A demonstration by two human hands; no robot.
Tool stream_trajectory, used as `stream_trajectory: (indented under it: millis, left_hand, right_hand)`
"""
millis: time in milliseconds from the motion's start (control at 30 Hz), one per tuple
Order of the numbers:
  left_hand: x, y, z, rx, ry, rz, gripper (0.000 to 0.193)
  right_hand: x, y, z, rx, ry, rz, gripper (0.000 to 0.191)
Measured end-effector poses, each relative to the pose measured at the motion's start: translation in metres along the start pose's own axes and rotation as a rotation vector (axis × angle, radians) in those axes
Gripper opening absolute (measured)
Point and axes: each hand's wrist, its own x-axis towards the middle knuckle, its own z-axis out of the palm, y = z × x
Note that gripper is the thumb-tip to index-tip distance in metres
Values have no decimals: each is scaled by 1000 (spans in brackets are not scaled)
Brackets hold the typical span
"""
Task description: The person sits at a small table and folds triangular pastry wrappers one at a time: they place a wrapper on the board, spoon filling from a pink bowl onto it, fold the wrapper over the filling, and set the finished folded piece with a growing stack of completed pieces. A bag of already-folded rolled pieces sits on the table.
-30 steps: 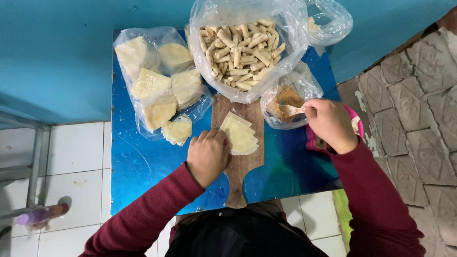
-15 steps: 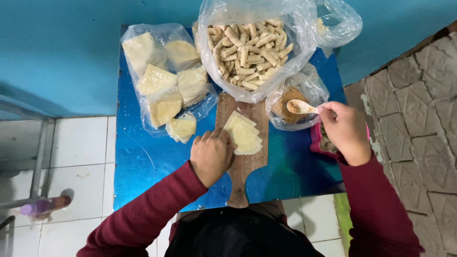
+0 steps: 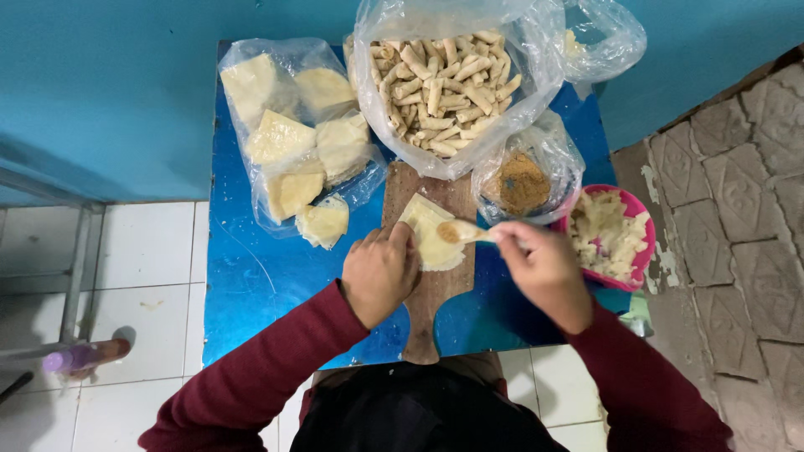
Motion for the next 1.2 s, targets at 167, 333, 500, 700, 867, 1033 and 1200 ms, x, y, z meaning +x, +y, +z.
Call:
stream_trajectory:
  millis: [167,333,500,700,867,1033,1200]
  left_hand:
    - [1,-4,-1,-79,9,-7,24]
    - [2,-6,1,-103,2,-26,26]
    - [1,-5,1,-153,30,5,25]
    - [2,-6,4,-249,-35,-57,25]
    - [2,-10,4,-187,-16,-28,26]
    - [3,-12,2,-141,-55,-79,25]
    - [5,-10,0,-126,-9,-10,18]
  right_hand:
    - [-7,-23,12,-175,96,-322,9]
    - [-9,-27,9,-284,98,-451,12]
    - [-11,-23,8,-333,121,-477,12]
    - [-12,-11,11,-61,86,-248,10]
    - [-4,18,-9,-7,123,-31,15]
    - [11,43,-30,-553,399,-108,7]
    - [20,32,-20,-861,316,-274,32]
